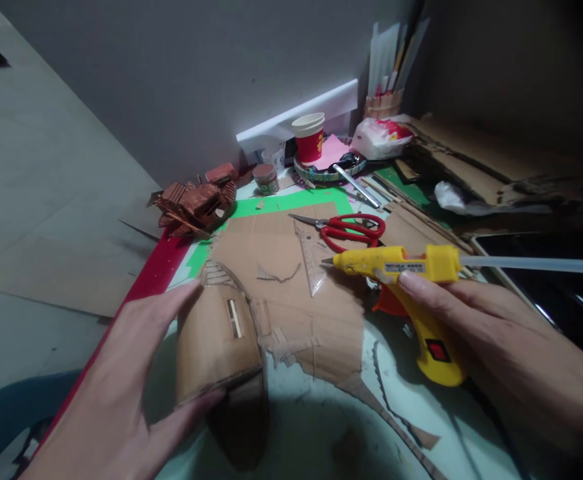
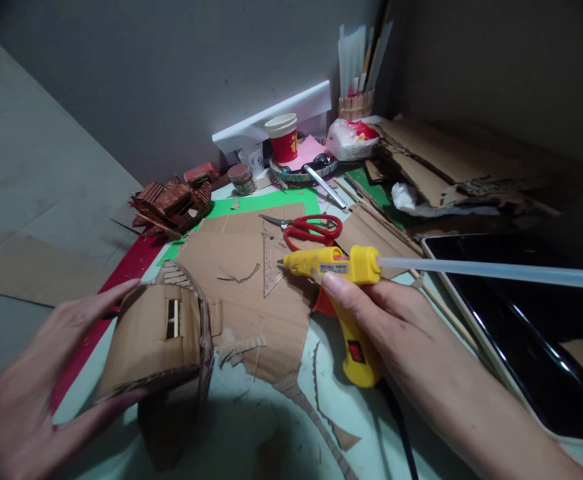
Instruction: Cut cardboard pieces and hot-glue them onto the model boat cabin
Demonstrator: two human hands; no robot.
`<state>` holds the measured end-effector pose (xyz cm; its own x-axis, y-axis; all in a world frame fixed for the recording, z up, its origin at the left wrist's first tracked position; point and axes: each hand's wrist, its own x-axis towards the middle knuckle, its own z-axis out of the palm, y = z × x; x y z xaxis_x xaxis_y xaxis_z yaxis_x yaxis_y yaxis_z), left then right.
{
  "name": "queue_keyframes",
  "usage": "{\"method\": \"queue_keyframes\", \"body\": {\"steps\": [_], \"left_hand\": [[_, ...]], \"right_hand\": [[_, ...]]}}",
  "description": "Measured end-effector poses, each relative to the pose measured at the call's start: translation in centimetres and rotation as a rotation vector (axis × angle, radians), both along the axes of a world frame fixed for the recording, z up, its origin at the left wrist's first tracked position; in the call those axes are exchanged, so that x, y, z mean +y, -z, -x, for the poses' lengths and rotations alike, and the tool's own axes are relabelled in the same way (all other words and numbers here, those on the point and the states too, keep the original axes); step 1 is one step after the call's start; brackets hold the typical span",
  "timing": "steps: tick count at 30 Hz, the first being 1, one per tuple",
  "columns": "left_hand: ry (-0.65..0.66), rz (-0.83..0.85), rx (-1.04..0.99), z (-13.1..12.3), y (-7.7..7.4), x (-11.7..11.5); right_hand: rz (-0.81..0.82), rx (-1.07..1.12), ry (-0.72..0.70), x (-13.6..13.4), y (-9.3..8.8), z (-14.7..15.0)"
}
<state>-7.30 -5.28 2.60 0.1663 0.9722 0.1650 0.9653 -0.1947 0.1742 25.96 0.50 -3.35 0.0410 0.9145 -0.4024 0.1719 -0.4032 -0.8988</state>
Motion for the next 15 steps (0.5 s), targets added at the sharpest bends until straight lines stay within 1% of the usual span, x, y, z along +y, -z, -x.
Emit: {"method": "queue_keyframes", "body": {"steps": [2,6,9,10,12,15], "left_hand": [[-0.011,0.006,0.015,0.1,0.1,0.0],[-0.038,0.033,0.022,0.4,0.5,-0.2],[-0.024,0.034,0.023,0.6,0.8,-0.2],[-0.011,0.031,0.025,0.6,0.8,-0.2],[0.02,0.015,0.03,0.4,1.0,-0.1],[0.036,-0.036,-0.016,0.0,1.2,0.1]], "right_hand": [[-0.03,-0.01,-0.021,0.0,-0.5,0.4],[-0.065,0.167,-0.115,0.0,-1.6,1.6],[-0.069,0.124,-0.135,0.0,-2.1,2.1],[-0.064,0.087,-0.119,0.0,-1.9,2.2],[-0.042,0.039,-0.035,-0.5,-1.2,1.9],[0.027,0.044,0.134,-2.0,1.2,0.8]]}}
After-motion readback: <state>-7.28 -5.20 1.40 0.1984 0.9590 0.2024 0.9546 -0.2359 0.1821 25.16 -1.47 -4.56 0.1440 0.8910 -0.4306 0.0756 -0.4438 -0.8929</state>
